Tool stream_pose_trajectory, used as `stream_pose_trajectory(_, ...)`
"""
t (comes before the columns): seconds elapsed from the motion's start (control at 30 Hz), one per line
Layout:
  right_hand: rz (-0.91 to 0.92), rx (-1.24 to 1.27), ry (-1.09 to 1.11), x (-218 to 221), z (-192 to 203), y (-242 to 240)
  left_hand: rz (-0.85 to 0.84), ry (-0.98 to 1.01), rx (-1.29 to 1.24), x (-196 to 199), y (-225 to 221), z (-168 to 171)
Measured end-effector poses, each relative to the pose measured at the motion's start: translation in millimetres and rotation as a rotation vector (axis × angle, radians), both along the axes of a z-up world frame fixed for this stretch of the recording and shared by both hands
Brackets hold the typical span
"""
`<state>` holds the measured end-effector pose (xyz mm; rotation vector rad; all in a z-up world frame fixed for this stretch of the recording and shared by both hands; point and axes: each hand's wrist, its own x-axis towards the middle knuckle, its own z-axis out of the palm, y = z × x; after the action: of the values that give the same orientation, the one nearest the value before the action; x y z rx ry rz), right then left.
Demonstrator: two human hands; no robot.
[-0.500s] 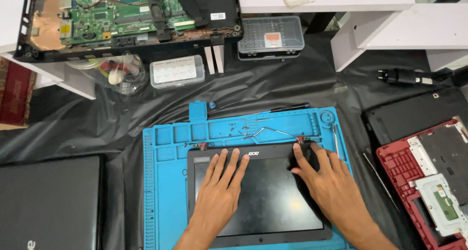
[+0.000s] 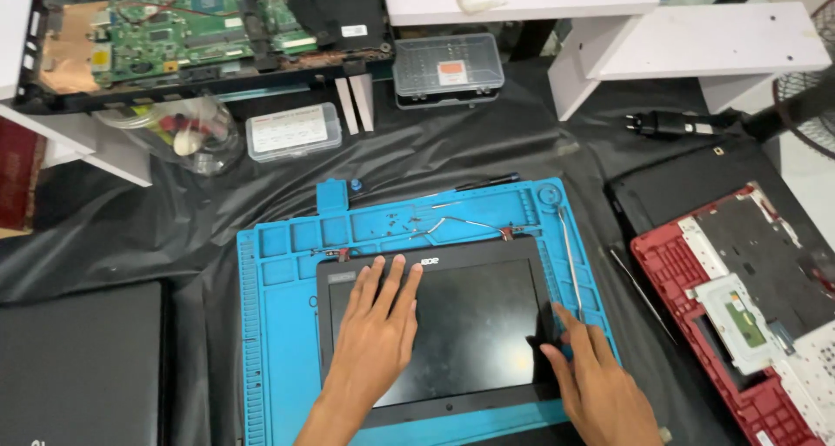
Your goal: Disassembling and repairing the screen/lid assembly of a laptop using a screwdriver and manual manipulation.
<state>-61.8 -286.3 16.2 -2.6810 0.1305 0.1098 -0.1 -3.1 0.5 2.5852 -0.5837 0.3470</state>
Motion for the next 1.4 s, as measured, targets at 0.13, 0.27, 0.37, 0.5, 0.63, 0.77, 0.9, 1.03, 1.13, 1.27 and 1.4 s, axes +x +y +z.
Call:
stream_pose_trajectory(0.13, -0.162, 0.118, 0.107, 3, 20, 20, 0.012, -0.012, 0.008, -2, -2, 2)
stream_pose_trajectory(0.27, -0.167, 0.227, -0.004, 4, -2, 8, 0.038, -0.064, -0.005, -4, -7, -4)
stream_pose_trajectory(0.37, -0.264, 0.488, 0.13, 5, -32, -8, 0.066, -0.092, -0.015, -6, -7, -7)
stream_pose_trajectory(0.5, -0.296, 0.579, 0.086, 5, -63, -17, 0.063, -0.071, -0.028, -9, -6, -4)
stream_pose_trajectory(0.63, -0.373, 0.858, 0.166, 18, -61, -26, 0.07, -0.054, -0.041, -9, -4, 0)
stream_pose_trajectory(0.77, -0.381, 1.089, 0.36, 31, -50, -26, 0.077, -0.008, -0.026, -13, -3, 7)
stream_pose_trajectory(0.9, -0.379, 1.296, 0.452, 48, -58, -34, 0.043, -0.109, 0.019, -32, -20, 21)
stream_pose_trajectory(1.03, -0.519, 1.252, 0.453, 66, -61, -33, -0.101, -0.163, -0.003, -65, -50, 12)
stream_pose_trajectory(1.13, -0.561, 1.224, 0.565, 78, -56, -36, -0.182, -0.198, 0.067, -73, -59, 17)
stream_pose_trajectory(1.27, -0.549, 1.191, 0.525, 90, -42, -33, -0.166, -0.438, 0.211, -58, -54, 34)
stream_pose_trajectory(1.4, 0.034, 0.577, 0.111, 89, -8, -34, -0.187, -0.462, 0.187, -46, -51, 67)
